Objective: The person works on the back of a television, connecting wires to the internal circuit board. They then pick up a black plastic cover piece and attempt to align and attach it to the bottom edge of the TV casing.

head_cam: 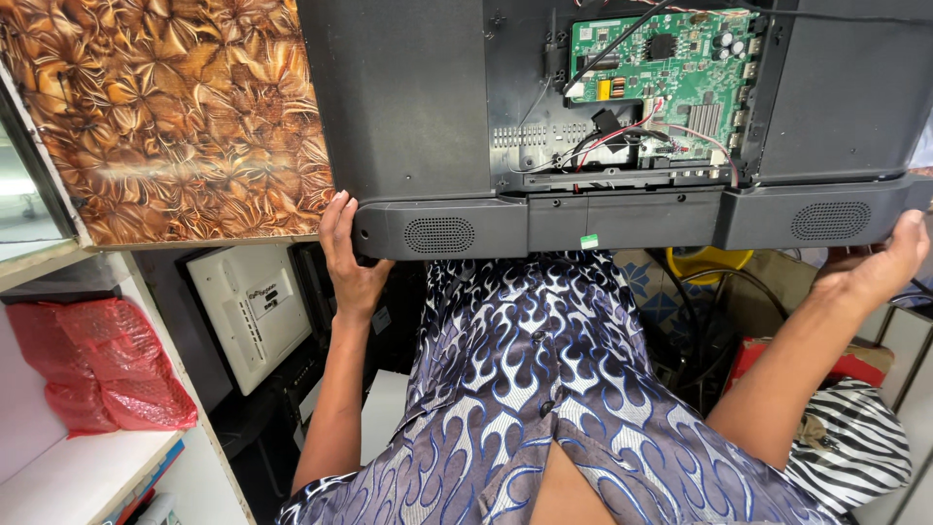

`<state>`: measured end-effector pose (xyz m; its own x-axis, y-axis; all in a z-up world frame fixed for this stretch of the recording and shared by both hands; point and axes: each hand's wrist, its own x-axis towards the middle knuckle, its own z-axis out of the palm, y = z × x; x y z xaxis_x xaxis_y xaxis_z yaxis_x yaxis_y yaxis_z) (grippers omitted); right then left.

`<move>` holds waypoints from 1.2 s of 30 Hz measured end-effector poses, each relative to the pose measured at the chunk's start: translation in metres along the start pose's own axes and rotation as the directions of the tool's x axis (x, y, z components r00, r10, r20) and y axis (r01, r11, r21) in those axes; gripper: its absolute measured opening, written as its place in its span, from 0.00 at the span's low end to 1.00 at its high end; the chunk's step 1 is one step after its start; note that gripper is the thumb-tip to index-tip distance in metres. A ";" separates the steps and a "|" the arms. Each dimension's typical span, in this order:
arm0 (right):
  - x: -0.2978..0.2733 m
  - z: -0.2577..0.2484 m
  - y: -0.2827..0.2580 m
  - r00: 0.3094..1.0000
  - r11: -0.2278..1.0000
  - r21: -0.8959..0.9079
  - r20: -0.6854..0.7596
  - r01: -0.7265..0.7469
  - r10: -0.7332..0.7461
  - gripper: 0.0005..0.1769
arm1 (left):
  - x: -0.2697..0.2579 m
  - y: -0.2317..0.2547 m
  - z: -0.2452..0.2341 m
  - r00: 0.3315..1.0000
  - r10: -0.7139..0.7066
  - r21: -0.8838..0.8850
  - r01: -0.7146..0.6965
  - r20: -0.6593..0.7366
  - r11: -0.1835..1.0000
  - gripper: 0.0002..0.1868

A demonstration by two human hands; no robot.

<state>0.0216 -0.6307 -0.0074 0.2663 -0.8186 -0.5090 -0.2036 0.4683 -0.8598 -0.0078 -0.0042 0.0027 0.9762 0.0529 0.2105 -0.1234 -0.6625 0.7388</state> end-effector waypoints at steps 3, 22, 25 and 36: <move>0.010 -0.006 0.005 0.979 0.982 -0.073 0.118 0.176 -0.167 0.23 | 0.001 0.003 -0.001 1.000 -0.029 -0.006 0.029 -0.005 1.000 0.36; 0.031 -0.003 0.041 0.860 0.852 0.153 0.028 0.500 -0.510 0.27 | -0.016 0.005 0.011 0.988 -0.120 0.016 0.122 -0.095 0.992 0.41; 0.059 -0.019 0.058 0.822 0.813 0.214 0.065 0.542 -0.566 0.32 | -0.030 0.021 0.027 0.945 -0.229 0.016 0.240 -0.235 0.971 0.44; 0.042 -0.020 0.048 0.304 0.124 -0.610 0.199 0.782 -0.932 0.29 | -0.049 0.040 0.057 0.600 -0.761 -0.767 0.359 -0.246 0.532 0.44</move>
<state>0.0043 -0.6491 -0.0686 0.4580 -0.6187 0.6383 -0.3920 -0.7851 -0.4796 -0.0506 -0.0758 -0.0147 0.6357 0.7201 -0.2781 0.1479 0.2400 0.9594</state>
